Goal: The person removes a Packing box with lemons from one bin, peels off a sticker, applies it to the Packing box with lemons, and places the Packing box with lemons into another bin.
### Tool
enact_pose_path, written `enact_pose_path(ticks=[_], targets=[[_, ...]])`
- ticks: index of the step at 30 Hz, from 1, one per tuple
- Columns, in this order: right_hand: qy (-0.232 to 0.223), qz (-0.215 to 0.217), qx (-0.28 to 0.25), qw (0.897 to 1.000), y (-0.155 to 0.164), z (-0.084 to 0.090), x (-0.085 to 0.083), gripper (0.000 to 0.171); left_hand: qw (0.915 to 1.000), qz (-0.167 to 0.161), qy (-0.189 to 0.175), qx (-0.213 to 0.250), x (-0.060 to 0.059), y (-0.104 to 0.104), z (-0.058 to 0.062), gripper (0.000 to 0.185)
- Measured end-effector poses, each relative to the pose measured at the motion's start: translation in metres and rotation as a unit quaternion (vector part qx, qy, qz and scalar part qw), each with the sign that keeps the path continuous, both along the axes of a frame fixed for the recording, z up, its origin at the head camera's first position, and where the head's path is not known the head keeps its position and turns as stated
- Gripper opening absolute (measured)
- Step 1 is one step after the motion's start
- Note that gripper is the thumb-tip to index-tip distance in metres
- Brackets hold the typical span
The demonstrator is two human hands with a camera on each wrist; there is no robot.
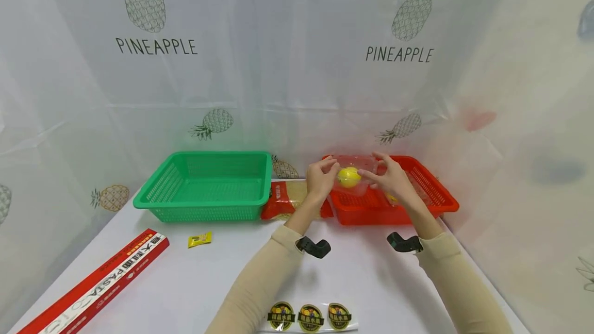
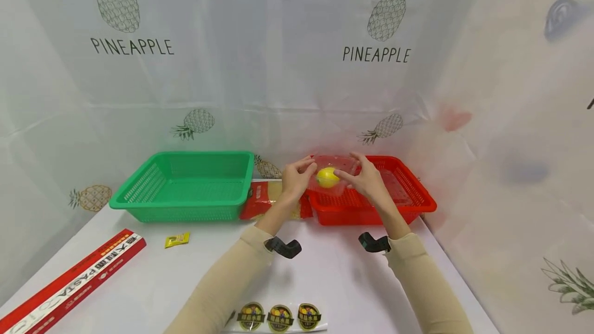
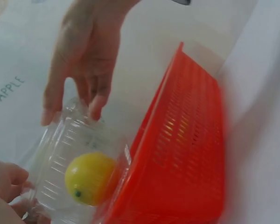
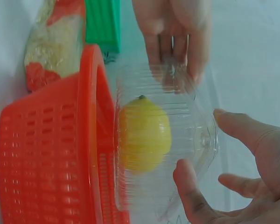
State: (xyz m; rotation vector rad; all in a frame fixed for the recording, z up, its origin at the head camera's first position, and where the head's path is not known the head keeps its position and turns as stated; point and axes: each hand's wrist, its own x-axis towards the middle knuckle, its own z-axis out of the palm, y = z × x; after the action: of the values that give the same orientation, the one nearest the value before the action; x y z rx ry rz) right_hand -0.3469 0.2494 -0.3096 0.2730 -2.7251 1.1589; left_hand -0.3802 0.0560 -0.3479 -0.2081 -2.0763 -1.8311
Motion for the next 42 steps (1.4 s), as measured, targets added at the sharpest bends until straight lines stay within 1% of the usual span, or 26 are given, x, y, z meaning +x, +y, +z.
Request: enact_pose_path(ticks=[3,7,13,16,19,24,28,31,35,38,42], targets=[[-0.017,0.012,-0.017,1.000,-0.006,-0.005,0.001,0.088,0.9984,0.003,-0.041,0.040,0.001,-0.008,-0.002,0.022],[-0.039,0.029,-0.055,0.997,-0.013,-0.008,-0.001,0.085,0.9958,0.007,-0.063,0.065,0.000,-0.021,-0.002,0.020],[-0.063,0.038,-0.109,0.991,-0.013,-0.012,-0.012,0.087,0.9918,-0.027,-0.079,0.097,-0.001,-0.039,-0.002,0.024],[-0.083,0.032,-0.116,0.989,-0.010,-0.014,-0.022,0.089,0.9911,-0.041,-0.083,0.096,-0.005,-0.047,-0.003,0.025],[-0.096,0.022,-0.118,0.988,-0.005,-0.015,-0.037,0.088,0.9918,-0.052,-0.086,0.079,-0.011,-0.054,-0.004,0.024],[-0.114,0.013,-0.123,0.986,-0.002,-0.015,-0.063,0.079,0.9916,-0.063,-0.100,0.054,-0.014,-0.063,-0.005,0.024],[-0.125,0.003,-0.143,0.982,0.000,-0.016,-0.076,0.070,0.9907,-0.074,-0.102,0.050,-0.013,-0.070,-0.005,0.033],[-0.124,-0.001,-0.167,0.978,0.000,-0.016,-0.077,0.067,0.9902,-0.080,-0.097,0.060,-0.011,-0.075,-0.004,0.042],[-0.148,0.005,-0.188,0.971,-0.001,-0.013,-0.071,0.069,0.9894,-0.088,-0.090,0.073,-0.011,-0.083,-0.004,0.051],[-0.173,0.014,-0.205,0.963,0.000,-0.010,-0.065,0.068,0.9902,-0.090,-0.085,0.066,-0.012,-0.089,-0.004,0.056],[-0.189,0.032,-0.240,0.952,-0.002,-0.005,-0.057,0.067,0.9906,-0.094,-0.076,0.063,-0.012,-0.099,-0.005,0.062]])
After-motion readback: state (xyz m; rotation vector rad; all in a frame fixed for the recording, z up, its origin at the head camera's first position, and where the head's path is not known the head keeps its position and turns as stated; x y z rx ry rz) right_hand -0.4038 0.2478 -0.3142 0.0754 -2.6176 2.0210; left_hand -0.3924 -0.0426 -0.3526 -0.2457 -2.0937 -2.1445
